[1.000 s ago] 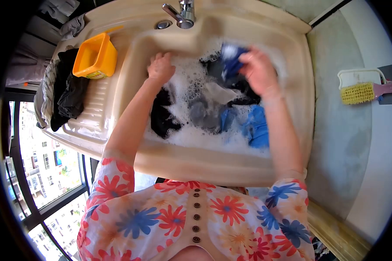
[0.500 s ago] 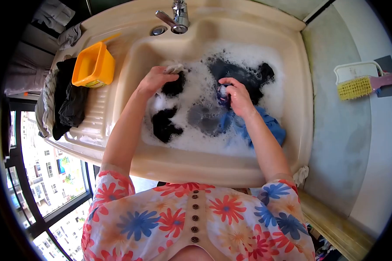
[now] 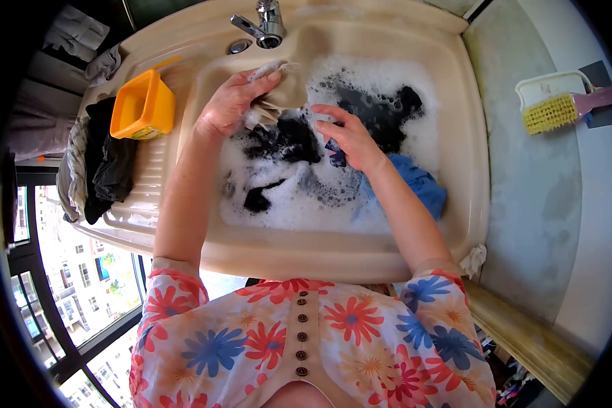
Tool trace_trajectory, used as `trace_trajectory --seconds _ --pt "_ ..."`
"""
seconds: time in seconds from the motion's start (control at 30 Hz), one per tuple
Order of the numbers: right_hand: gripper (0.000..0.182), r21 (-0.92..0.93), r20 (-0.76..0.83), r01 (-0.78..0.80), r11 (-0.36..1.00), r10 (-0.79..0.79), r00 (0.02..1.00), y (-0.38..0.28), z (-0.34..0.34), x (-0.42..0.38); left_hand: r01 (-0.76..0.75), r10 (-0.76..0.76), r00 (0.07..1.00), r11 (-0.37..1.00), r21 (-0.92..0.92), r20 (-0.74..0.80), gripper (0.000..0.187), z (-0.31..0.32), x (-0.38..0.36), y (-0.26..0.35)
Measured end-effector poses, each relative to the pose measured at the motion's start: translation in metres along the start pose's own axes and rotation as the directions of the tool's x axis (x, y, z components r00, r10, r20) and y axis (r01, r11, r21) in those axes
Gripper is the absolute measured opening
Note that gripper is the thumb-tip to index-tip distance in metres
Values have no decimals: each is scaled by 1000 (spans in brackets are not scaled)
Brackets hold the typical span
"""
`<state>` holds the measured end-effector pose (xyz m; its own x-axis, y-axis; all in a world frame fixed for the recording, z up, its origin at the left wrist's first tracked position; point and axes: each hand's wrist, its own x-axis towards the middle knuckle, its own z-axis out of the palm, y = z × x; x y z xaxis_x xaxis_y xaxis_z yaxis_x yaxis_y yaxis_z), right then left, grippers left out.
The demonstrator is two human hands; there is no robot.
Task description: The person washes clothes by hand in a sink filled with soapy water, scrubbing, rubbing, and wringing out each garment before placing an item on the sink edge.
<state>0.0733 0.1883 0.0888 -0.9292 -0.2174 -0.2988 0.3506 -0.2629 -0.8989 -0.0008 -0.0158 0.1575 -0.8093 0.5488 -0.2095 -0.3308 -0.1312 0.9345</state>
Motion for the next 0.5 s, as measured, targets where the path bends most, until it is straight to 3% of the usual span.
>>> trace_trajectory --seconds 0.03,0.13,0.23,0.37,0.5 --pt "31 10 13 -16 1000 16 1000 0 -1 -1 18 -18 999 1000 8 28 34 3 1 -4" --pt "23 336 149 -133 932 86 985 0 -1 -4 19 -26 995 997 70 99 42 6 8 -26" --pt "16 121 2 -42 992 42 999 6 -5 2 158 -157 969 987 11 188 42 11 2 -39" --pt "14 60 -142 -114 992 121 982 13 -15 3 151 -164 982 980 133 94 31 -8 7 -80" --pt "14 -94 -221 -134 987 110 969 26 -21 9 306 -305 952 940 148 -29 24 -22 6 -102"
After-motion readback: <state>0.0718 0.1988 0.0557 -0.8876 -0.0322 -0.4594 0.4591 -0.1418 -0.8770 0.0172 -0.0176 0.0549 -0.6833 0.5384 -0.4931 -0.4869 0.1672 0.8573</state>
